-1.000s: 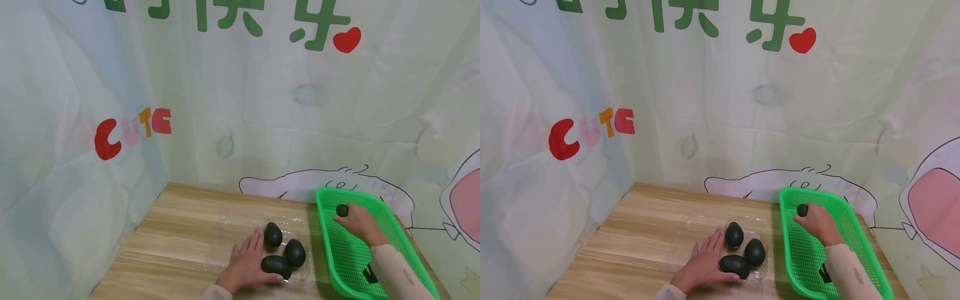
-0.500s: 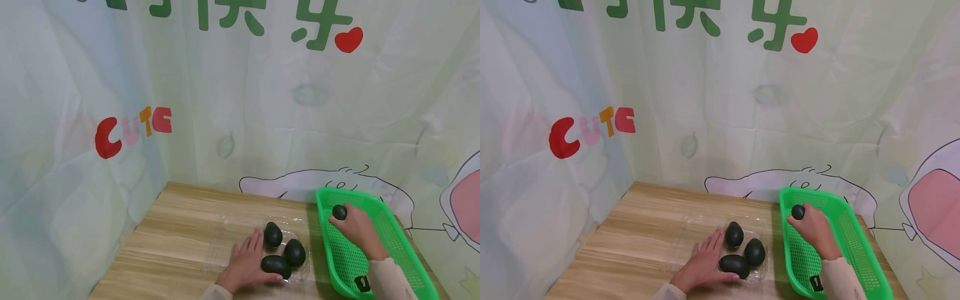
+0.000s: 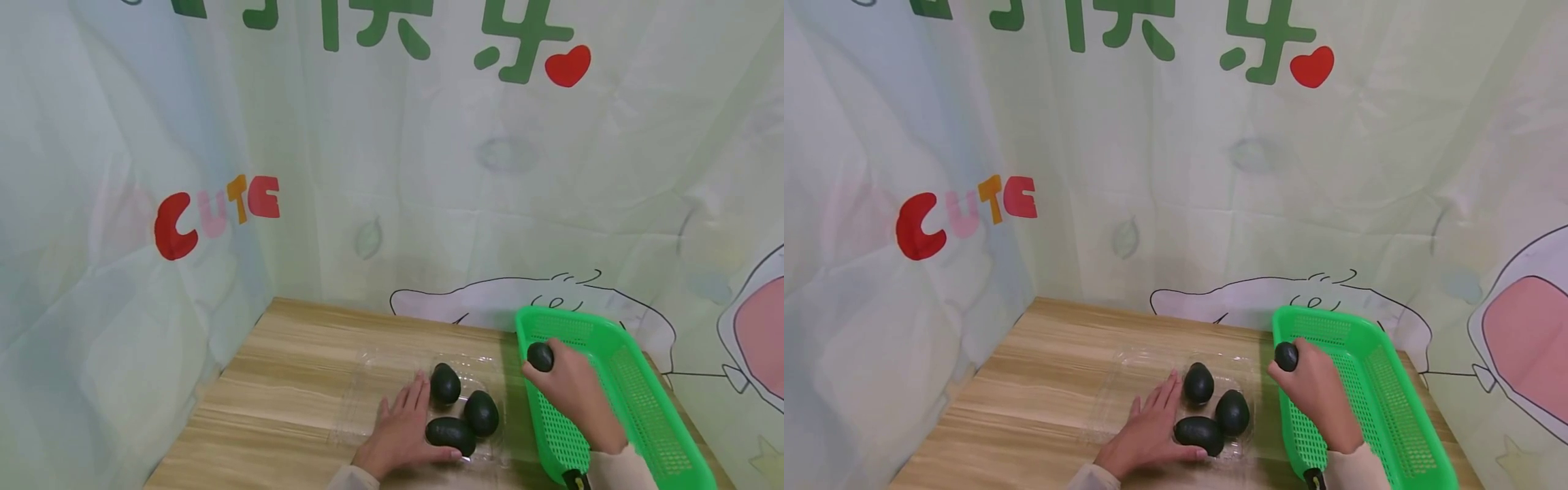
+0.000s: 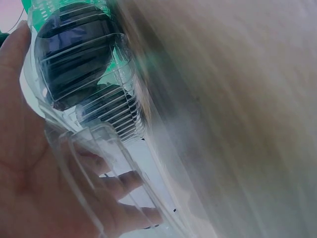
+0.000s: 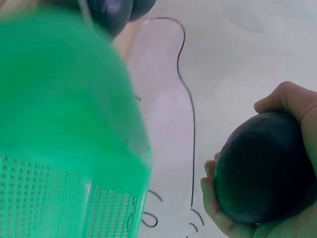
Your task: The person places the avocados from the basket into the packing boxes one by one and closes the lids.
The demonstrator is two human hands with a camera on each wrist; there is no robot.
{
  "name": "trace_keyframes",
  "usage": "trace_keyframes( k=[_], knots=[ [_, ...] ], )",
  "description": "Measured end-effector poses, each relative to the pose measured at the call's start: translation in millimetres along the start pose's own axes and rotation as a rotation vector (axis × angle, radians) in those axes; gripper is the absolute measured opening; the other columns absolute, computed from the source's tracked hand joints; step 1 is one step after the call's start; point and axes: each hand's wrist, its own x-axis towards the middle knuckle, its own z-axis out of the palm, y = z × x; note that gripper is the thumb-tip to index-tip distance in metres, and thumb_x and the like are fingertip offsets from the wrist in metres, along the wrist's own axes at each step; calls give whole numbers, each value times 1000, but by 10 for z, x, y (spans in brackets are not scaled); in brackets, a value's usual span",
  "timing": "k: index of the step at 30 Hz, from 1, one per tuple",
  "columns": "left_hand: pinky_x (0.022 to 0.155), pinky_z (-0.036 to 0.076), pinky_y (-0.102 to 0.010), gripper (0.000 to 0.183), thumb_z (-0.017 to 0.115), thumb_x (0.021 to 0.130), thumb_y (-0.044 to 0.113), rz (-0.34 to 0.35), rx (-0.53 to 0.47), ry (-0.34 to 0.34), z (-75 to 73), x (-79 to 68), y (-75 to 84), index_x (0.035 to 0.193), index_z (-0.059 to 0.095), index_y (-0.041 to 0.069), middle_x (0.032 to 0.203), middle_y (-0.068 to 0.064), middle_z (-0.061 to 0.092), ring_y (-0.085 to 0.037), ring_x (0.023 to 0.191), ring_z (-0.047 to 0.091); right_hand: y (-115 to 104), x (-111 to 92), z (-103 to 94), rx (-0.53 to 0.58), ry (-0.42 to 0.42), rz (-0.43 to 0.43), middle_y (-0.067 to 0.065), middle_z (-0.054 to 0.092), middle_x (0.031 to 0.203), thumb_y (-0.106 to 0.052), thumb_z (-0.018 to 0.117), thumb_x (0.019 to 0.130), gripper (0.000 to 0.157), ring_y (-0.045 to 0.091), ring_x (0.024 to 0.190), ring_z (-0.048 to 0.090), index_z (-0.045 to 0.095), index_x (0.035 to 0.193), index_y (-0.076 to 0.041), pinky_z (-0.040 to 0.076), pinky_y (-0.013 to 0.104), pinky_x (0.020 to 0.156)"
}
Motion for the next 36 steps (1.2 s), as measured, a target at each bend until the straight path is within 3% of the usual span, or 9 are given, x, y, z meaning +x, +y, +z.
trace_keyframes(
  k=[7,20,36],
  knots=[
    [108,26,-76,137,61,67,91,0,5,3,1,2,7,163,14,6,171,-11,10,-35,150,30,-184,-69,137,14,-9,28,6,51,71,-25,71,85,28,18,58,46,55,96,-4,40,32,49],
    [109,24,-77,137,60,66,93,-27,-15,-39,-15,9,12,163,14,8,171,-10,10,-36,150,29,-441,-249,521,34,-27,48,3,54,76,-26,74,80,30,17,62,48,60,97,-6,40,30,51],
    [108,25,-77,136,60,66,93,-44,-4,-44,-12,24,22,163,15,9,171,-11,11,-36,150,30,-357,-355,997,-58,61,-52,2,58,88,-27,77,75,34,16,70,52,62,99,-9,44,34,59]
  ],
)
